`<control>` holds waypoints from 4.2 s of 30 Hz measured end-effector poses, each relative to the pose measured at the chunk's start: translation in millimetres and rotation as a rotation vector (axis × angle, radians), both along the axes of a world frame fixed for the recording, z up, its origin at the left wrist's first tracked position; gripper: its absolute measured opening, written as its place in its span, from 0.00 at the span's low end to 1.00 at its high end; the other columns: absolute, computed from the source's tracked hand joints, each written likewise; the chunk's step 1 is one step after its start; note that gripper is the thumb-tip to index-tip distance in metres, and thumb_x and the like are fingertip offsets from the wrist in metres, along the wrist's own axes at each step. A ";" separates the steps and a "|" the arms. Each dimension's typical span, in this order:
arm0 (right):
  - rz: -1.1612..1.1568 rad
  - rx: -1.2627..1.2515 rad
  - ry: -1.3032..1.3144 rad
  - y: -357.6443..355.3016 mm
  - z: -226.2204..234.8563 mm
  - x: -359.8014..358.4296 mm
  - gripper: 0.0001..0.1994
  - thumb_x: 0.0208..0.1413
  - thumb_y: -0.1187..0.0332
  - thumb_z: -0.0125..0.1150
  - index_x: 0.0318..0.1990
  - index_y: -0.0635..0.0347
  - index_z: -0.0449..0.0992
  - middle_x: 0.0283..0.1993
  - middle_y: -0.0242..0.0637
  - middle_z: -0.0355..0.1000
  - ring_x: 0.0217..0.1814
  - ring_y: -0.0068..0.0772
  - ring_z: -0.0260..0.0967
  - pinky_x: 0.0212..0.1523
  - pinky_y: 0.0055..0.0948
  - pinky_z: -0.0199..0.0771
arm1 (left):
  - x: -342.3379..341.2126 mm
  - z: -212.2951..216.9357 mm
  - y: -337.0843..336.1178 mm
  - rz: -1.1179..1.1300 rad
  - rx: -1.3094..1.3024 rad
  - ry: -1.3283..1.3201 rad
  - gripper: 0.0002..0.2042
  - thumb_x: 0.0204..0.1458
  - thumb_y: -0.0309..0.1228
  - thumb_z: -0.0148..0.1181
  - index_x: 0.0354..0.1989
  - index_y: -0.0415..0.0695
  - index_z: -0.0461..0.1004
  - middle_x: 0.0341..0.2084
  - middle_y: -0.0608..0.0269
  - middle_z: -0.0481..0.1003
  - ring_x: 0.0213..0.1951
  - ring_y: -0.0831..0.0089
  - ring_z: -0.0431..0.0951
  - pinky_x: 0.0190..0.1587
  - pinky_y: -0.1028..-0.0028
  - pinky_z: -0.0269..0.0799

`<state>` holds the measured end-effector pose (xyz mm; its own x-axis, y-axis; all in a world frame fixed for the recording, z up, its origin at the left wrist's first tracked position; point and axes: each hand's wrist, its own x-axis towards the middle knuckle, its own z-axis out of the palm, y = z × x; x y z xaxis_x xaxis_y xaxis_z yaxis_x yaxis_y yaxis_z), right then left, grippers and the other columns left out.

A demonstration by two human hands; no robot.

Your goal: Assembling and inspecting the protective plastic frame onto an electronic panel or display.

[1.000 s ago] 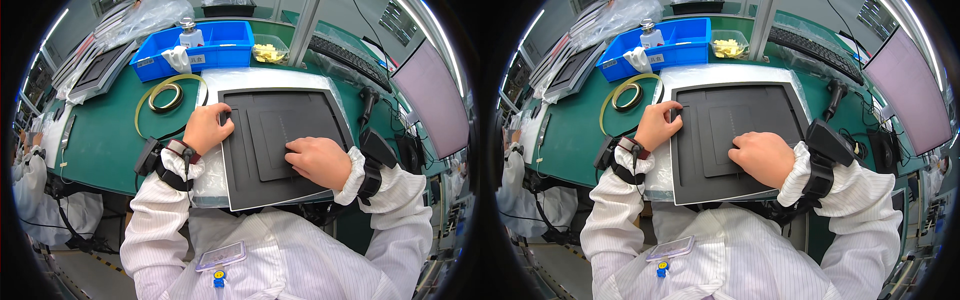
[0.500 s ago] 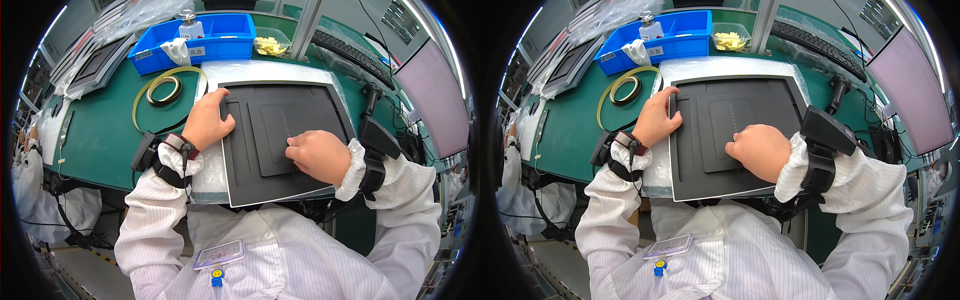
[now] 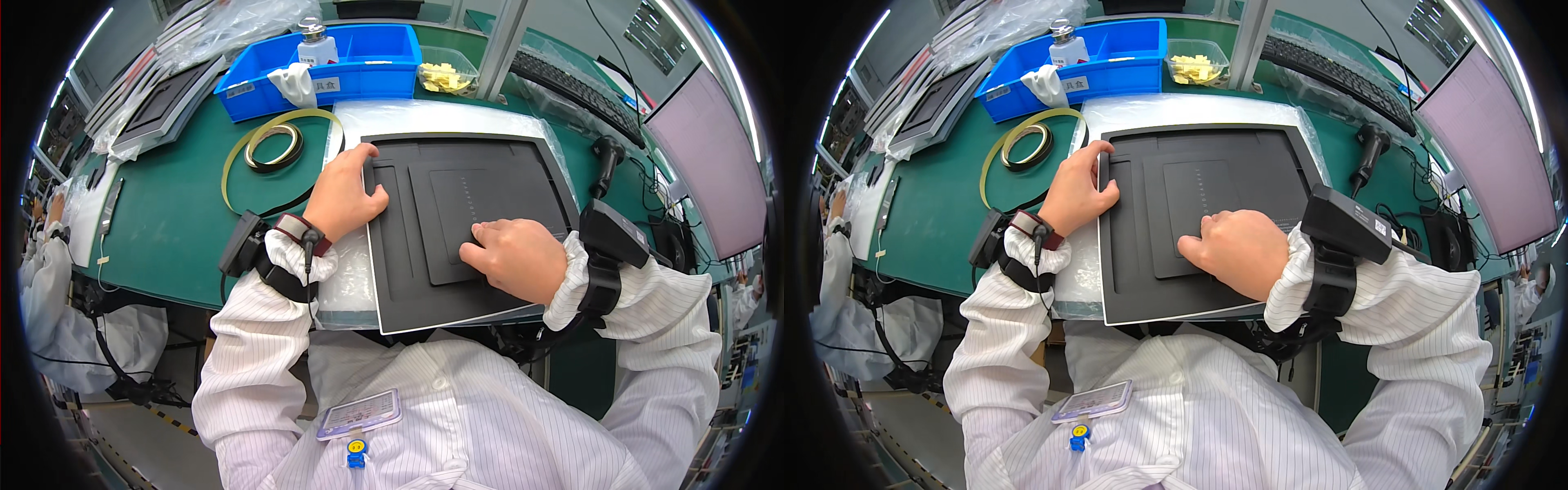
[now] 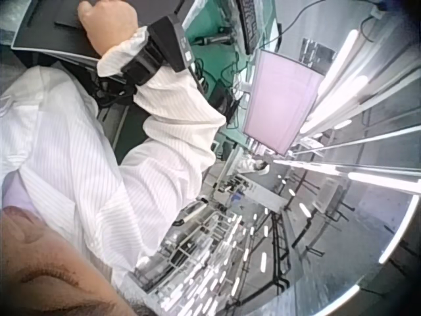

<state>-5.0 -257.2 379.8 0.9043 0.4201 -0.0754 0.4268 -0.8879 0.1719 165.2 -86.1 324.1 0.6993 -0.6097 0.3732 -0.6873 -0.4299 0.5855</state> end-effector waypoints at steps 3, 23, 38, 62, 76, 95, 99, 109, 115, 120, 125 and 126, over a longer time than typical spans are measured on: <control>0.024 -0.010 0.014 0.6 1.0 1.2 0.09 0.34 0.76 0.56 0.26 0.61 0.65 0.34 0.45 0.69 0.33 0.39 0.70 0.31 0.29 0.72 | 1.2 -1.3 0.5 -0.006 -0.002 0.007 0.19 0.34 0.29 0.55 0.39 0.37 0.65 0.32 0.47 0.70 0.36 0.54 0.70 0.41 0.66 0.65; 0.192 0.033 -0.519 -24.9 45.2 17.0 0.07 0.34 0.73 0.54 0.24 0.57 0.64 0.20 0.31 0.62 0.26 0.28 0.66 0.24 0.27 0.66 | 3.3 -10.5 -1.2 -0.025 -0.114 -0.068 0.19 0.32 0.27 0.55 0.38 0.38 0.66 0.15 0.60 0.62 0.19 0.69 0.63 0.25 0.73 0.61; 0.118 0.091 -0.735 -24.3 24.7 27.6 0.13 0.28 0.82 0.52 0.29 0.63 0.69 0.31 0.36 0.69 0.34 0.38 0.69 0.32 0.29 0.70 | -0.4 3.0 1.1 -0.030 -0.010 0.058 0.21 0.33 0.31 0.55 0.40 0.36 0.65 0.24 0.51 0.68 0.26 0.61 0.69 0.32 0.69 0.65; 0.133 0.311 -0.200 -46.2 19.0 -3.6 0.18 0.36 0.79 0.55 0.41 0.64 0.69 0.44 0.43 0.69 0.44 0.42 0.68 0.43 0.32 0.69 | 3.0 -0.9 5.1 -0.069 -0.001 0.066 0.21 0.35 0.32 0.56 0.40 0.37 0.64 0.32 0.52 0.69 0.32 0.60 0.70 0.35 0.69 0.66; 0.194 0.299 -0.040 -55.5 22.6 -7.1 0.19 0.35 0.74 0.59 0.40 0.64 0.70 0.47 0.43 0.67 0.47 0.42 0.66 0.45 0.33 0.69 | 4.0 0.2 5.3 -0.084 -0.012 0.080 0.21 0.35 0.32 0.56 0.40 0.38 0.65 0.32 0.51 0.69 0.31 0.59 0.70 0.35 0.68 0.66; -0.188 0.361 -0.135 -88.3 -26.9 129.6 0.12 0.45 0.66 0.57 0.37 0.61 0.72 0.37 0.42 0.65 0.42 0.43 0.63 0.44 0.32 0.64 | 7.1 -6.7 5.2 -0.110 -0.082 0.027 0.21 0.36 0.31 0.56 0.41 0.38 0.65 0.20 0.60 0.64 0.24 0.69 0.65 0.28 0.72 0.63; -0.193 0.297 -0.183 -79.4 -30.0 137.2 0.09 0.46 0.65 0.56 0.31 0.60 0.72 0.32 0.39 0.65 0.39 0.42 0.63 0.39 0.33 0.65 | 6.8 -5.5 6.4 -0.112 -0.053 0.064 0.22 0.36 0.32 0.57 0.42 0.39 0.64 0.20 0.59 0.65 0.24 0.68 0.66 0.29 0.72 0.63; -0.129 0.066 -0.247 -76.7 -24.5 140.6 0.05 0.47 0.69 0.53 0.26 0.61 0.69 0.30 0.39 0.67 0.37 0.41 0.65 0.37 0.34 0.66 | 9.1 -2.6 5.7 -0.103 -0.113 0.087 0.24 0.38 0.33 0.58 0.46 0.38 0.62 0.19 0.60 0.65 0.23 0.70 0.67 0.27 0.74 0.63; -0.275 0.430 -0.178 -87.0 -15.7 144.3 0.08 0.50 0.67 0.50 0.37 0.58 0.70 0.34 0.44 0.69 0.40 0.47 0.65 0.39 0.34 0.65 | 11.1 -0.7 5.9 -0.095 -0.200 0.257 0.26 0.42 0.39 0.56 0.47 0.36 0.59 0.18 0.55 0.68 0.22 0.65 0.70 0.27 0.71 0.65; -0.348 0.421 -0.041 -84.7 -13.7 145.7 0.12 0.54 0.63 0.45 0.39 0.59 0.69 0.36 0.46 0.69 0.41 0.48 0.65 0.42 0.35 0.63 | 14.5 -7.1 6.9 -0.137 -0.285 0.285 0.23 0.48 0.40 0.51 0.46 0.35 0.60 0.15 0.57 0.67 0.20 0.68 0.68 0.25 0.72 0.63; -0.266 0.616 0.016 -108.2 -25.6 158.2 0.14 0.55 0.63 0.44 0.41 0.65 0.68 0.36 0.46 0.70 0.41 0.39 0.66 0.43 0.28 0.62 | 17.6 -8.2 5.8 -0.153 -0.316 0.296 0.22 0.51 0.42 0.47 0.45 0.34 0.61 0.17 0.54 0.69 0.22 0.66 0.69 0.27 0.71 0.63; -0.262 0.619 0.028 -110.7 -25.5 159.5 0.14 0.55 0.63 0.44 0.41 0.66 0.68 0.36 0.45 0.70 0.41 0.37 0.66 0.43 0.28 0.62 | 18.9 -10.1 5.1 -0.152 -0.341 0.289 0.22 0.51 0.43 0.47 0.45 0.34 0.61 0.17 0.53 0.69 0.22 0.65 0.70 0.27 0.71 0.64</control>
